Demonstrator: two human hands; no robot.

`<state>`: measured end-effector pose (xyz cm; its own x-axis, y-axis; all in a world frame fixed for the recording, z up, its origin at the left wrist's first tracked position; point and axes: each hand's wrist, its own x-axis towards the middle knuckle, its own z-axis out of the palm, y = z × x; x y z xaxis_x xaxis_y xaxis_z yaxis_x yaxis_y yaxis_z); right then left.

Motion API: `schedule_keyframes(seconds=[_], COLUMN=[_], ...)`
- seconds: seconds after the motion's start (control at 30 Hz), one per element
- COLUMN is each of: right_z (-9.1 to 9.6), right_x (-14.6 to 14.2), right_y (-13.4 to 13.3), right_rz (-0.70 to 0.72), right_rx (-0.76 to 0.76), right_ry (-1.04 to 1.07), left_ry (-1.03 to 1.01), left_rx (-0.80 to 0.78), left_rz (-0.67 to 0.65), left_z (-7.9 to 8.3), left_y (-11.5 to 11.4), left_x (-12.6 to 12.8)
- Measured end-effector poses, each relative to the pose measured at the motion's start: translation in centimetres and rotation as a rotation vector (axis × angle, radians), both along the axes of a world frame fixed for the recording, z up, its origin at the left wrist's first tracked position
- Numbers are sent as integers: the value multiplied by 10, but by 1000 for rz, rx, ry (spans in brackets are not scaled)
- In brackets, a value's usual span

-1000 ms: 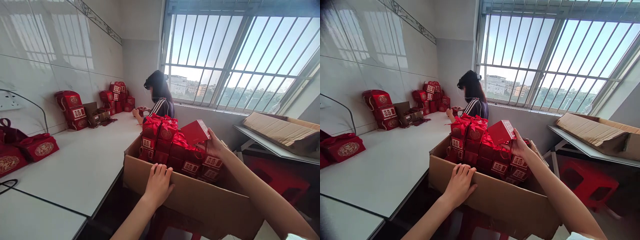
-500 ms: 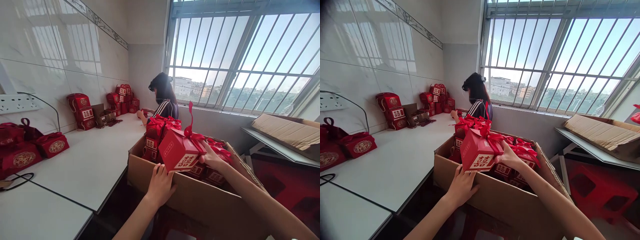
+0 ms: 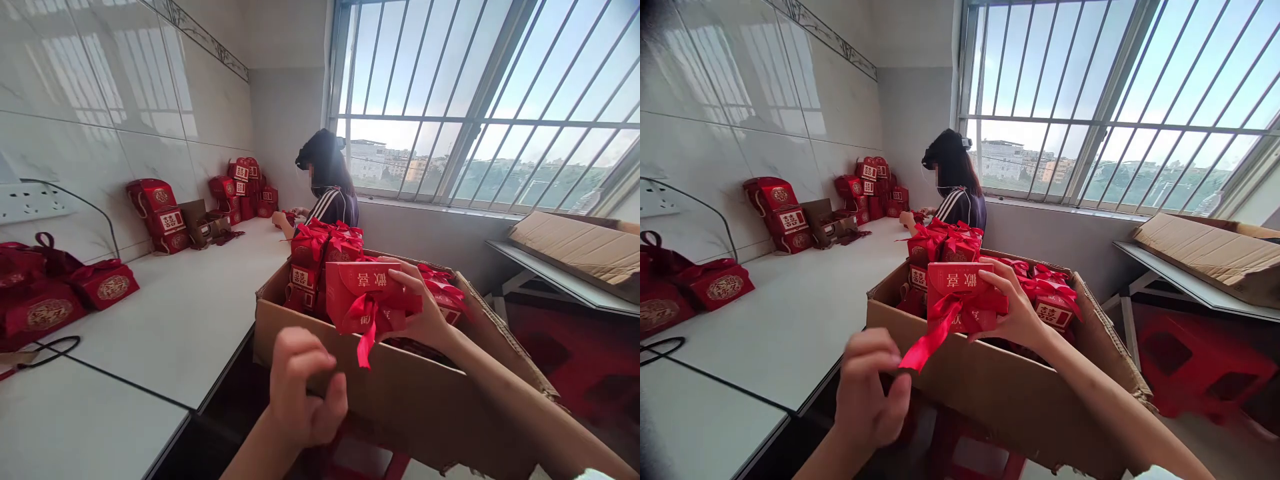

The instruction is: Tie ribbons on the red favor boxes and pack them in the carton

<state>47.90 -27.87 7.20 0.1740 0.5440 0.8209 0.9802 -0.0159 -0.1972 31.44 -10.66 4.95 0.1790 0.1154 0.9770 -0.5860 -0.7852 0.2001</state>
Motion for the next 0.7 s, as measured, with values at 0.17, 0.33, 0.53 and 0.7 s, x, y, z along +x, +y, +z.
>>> schedule_keyframes(seconds=[0.17,0.33,0.53,0.7], right_z=[3,-7,8,18], right_x=[-7,-2,73,150], right_y=[-1,-10,-26,-24], right_rz=[-41,-123,-385,-532], right_rx=[-1,85,245,227], right_ry=[-116,-63,582,856], left_ry=[245,136,325,640], left_rx=[33,267,358,396], left_rz=[143,10,-3,44], left_z=[29,20,-7,-47], left_y=[-2,-18,-16,-7], left_x=[10,11,14,9])
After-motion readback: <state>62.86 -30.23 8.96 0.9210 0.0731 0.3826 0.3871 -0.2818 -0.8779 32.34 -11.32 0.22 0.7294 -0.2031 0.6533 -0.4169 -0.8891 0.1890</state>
